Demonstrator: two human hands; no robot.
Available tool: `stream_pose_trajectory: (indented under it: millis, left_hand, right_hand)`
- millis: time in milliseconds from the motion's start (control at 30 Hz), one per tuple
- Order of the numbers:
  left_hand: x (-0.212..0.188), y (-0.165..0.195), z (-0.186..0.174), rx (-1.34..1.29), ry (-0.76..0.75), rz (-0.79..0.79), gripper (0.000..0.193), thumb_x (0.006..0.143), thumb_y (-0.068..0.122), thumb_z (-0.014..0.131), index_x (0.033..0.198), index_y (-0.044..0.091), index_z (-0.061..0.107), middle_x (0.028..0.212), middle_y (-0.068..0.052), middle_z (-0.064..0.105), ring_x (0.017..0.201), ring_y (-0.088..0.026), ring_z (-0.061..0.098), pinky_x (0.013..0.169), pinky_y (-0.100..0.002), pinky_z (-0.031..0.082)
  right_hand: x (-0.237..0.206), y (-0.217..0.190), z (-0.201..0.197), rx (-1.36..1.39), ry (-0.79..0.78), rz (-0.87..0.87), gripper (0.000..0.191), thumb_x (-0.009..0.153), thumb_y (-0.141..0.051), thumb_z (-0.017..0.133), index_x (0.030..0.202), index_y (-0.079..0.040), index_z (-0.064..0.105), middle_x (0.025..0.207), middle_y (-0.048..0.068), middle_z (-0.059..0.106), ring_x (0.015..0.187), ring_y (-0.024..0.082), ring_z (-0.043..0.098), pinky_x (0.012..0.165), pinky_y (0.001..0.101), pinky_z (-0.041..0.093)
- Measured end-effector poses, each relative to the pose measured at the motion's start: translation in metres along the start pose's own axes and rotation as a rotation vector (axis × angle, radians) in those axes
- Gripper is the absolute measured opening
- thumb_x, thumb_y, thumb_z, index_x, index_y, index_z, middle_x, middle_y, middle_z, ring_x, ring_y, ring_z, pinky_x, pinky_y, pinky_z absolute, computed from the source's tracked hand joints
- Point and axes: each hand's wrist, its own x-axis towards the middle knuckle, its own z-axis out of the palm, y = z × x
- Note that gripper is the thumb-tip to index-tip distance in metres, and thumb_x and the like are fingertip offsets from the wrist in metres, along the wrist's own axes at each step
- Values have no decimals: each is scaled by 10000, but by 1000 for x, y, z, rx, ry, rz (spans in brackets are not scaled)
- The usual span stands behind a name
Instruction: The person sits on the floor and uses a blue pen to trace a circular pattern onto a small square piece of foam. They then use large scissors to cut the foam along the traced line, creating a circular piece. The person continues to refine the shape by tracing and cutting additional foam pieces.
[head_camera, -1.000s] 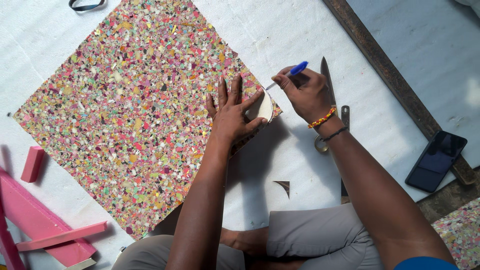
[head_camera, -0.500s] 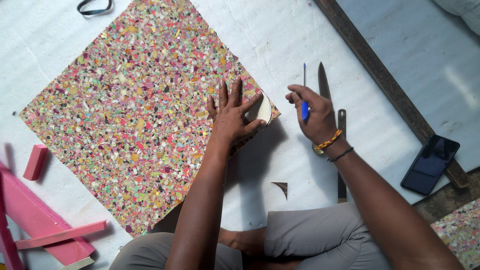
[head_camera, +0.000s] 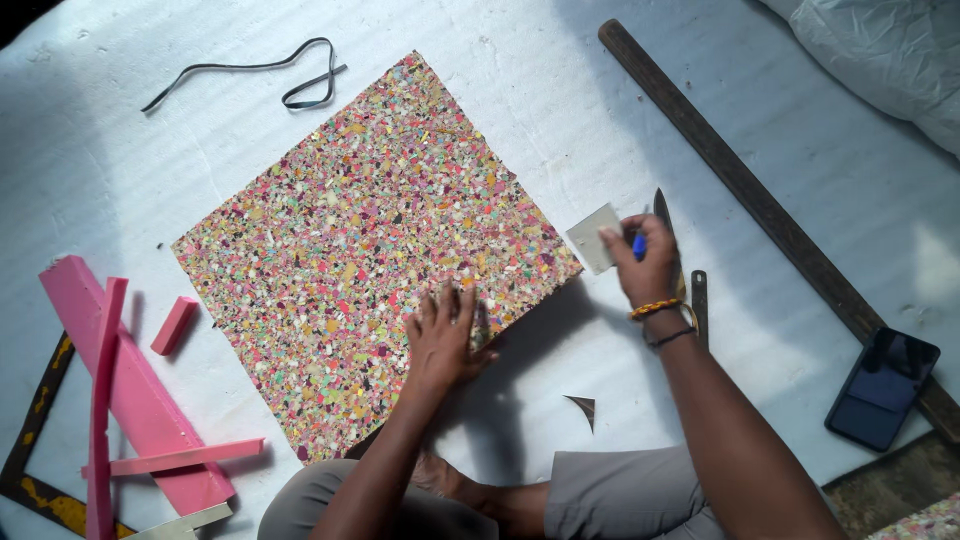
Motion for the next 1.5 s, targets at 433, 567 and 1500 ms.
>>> stream_pose_trajectory:
  millis: [433,567,1500]
  left_hand:
    - [-131,-175,-42,-709,151,-439,938,795,526,742,1536,44,427,1503,-232,523,1356,-342,549,1076,-461,467]
    - [-167,-206,-14,-820,328,-789,875,870,488,708,1560,21,441,1465,-278,572,1187,-373,632,942,-500,543]
    - [-29,-121,-4,-539,-511,199,545,950,495,669,935,-48,709,805,-178,703,764,-295,667,713,-465,534]
  right_hand:
    - [-23,18,-23,-525,-483,-24,213,1001,-247,670,1168,-120,706,1007,167,748,969,334,725,834,449,572]
    - [-19,17,-19,-525,-438,53,229,980,-220,669,1185,-121,697,1040,159,743,965,316,734,838,430,580]
    - [-79,-47,18,501,-127,207,515,931,64,658,1415,-75,549,1142,32,566,973,144,715,766,336,655]
